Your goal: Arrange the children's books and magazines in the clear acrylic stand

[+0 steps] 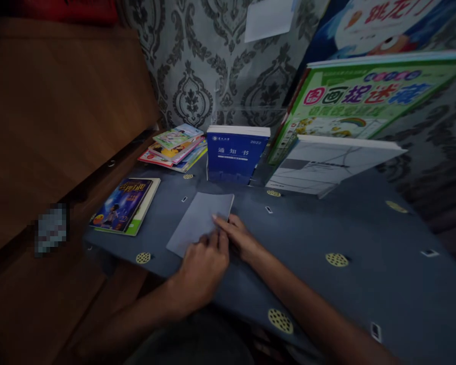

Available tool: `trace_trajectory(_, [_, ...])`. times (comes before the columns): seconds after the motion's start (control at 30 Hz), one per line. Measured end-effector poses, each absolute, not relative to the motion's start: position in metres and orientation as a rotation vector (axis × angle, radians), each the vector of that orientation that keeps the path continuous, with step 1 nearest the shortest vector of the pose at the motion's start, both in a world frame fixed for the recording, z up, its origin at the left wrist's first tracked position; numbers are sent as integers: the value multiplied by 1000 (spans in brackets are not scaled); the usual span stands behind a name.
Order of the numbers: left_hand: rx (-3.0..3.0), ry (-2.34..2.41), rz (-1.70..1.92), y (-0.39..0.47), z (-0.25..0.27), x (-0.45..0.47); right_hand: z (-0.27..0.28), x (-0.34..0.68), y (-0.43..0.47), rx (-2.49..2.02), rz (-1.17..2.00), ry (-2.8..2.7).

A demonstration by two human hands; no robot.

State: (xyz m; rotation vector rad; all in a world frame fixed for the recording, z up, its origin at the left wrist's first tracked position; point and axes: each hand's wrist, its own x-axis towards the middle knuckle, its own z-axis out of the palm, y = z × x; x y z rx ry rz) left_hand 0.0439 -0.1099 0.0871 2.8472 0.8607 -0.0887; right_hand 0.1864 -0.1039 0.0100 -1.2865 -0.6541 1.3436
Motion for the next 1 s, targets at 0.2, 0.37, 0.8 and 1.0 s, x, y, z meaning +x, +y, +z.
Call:
trace_trajectory(0.2, [2553, 1302, 395, -59, 64, 26, 9, 199, -115, -1188, 1331, -646])
trace_trajectory(0.37, [2049, 878, 657, -15, 60, 24, 30, 214, -119, -1083, 1181, -804])
trace_trajectory(0.8, [1986, 736, 891, -28, 30, 44, 18, 238, -144, -1300, 707, -1184])
trace_trajectory(1.0, [2322, 978, 778, -18, 31, 8, 24, 239, -139, -1457, 712, -1151])
